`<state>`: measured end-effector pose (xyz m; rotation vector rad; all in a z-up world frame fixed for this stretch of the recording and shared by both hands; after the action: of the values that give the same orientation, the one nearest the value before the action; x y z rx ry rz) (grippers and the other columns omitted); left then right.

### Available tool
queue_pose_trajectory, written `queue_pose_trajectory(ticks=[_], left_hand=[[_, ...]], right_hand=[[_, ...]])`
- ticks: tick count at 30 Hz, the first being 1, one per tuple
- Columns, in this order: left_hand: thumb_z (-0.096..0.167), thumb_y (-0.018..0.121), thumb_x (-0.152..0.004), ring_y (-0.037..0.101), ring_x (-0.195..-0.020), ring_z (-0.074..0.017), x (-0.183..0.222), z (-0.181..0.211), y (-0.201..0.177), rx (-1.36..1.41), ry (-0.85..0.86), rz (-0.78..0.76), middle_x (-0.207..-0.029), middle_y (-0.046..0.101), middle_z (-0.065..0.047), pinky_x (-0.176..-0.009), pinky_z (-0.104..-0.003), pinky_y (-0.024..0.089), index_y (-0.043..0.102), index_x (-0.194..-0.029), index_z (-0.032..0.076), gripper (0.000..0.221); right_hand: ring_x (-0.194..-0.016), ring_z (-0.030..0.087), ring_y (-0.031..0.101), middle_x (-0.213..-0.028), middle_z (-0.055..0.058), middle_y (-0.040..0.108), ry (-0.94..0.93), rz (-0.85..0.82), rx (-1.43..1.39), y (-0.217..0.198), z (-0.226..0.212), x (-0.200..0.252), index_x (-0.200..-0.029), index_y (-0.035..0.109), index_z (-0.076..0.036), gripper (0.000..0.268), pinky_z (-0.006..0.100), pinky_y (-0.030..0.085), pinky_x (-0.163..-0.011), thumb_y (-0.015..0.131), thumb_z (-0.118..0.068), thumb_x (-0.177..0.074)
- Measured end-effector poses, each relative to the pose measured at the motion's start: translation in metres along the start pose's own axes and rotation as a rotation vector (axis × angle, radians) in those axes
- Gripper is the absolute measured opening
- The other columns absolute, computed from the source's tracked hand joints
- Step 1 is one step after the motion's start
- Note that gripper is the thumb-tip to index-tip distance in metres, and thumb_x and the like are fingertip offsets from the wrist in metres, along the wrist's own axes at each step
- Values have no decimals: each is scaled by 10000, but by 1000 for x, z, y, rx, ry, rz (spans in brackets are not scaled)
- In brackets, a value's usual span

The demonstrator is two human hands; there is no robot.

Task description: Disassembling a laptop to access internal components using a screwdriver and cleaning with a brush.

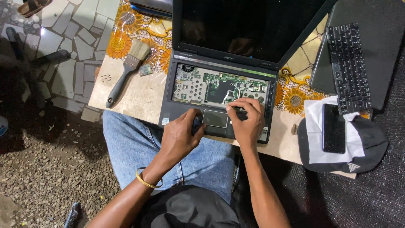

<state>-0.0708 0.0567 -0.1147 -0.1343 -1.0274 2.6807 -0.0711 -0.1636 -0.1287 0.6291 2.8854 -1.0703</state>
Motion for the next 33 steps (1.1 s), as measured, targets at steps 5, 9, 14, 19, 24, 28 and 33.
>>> queue_pose_trajectory(ticks=[5,9,14,19,24,28,33], left_hand=[[243,799,-947,771,-775,-542,-13,14,-14,133,-33,-7,-840,770,-209,-630,-598,615,666,-1241,128,343],[241,846,-946,742,-700,-535,-32,42,-37,376,-8,84,-798,763,-245,-645,-561,578,717,-1209,73,338],[245,827,-1027,649,-535,-247,-61,84,-70,702,99,270,-652,670,-128,-578,-374,576,719,-1220,89,270],[299,693,-1077,568,-580,-77,-78,113,-87,942,108,319,-768,601,35,-536,-244,526,623,-1077,121,192],[451,513,-1125,420,-537,-60,-86,116,-70,1177,164,322,-664,514,33,-520,-237,386,601,-921,154,371],[411,525,-1128,413,-555,-53,-86,112,-56,1210,174,329,-685,527,36,-534,-233,377,610,-924,140,350],[367,532,-1125,413,-566,-51,-92,107,-44,1194,254,345,-728,554,22,-534,-237,389,577,-905,136,322]], right_hand=[[-1124,252,701,-1114,-8,739,17,2,5,2,2,0,-977,871,-210,57,447,547,-1026,897,-173,-942],[-1130,264,698,-1102,-5,736,1,2,-8,-2,-7,-1,-982,867,-218,68,457,547,-1013,887,-157,-962],[-1144,292,691,-1109,3,731,-12,19,-33,1,-4,0,-990,859,-207,40,484,540,-1015,881,-185,-967],[-1097,182,659,-1135,-35,731,-101,27,75,4,4,0,-924,840,-143,65,344,544,-988,903,-154,-912],[-1088,218,662,-1165,10,718,-211,30,76,1,1,1,-998,794,-114,129,371,537,-974,893,-106,-915],[-1055,200,643,-1148,-2,720,-197,46,90,3,1,0,-985,812,-117,124,346,535,-915,915,-134,-918],[-1068,201,662,-1135,-16,724,-210,49,90,3,0,0,-978,799,-133,168,361,544,-984,914,-58,-880]])
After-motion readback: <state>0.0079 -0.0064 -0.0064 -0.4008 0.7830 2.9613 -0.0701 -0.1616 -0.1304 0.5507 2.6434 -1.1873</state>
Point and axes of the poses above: each hand's wrist, its own x-axis away from the middle knuckle, its own y-axis out of the palm, z = x × y, the point moved 1 cm from there along -x, towards the middle knuckle
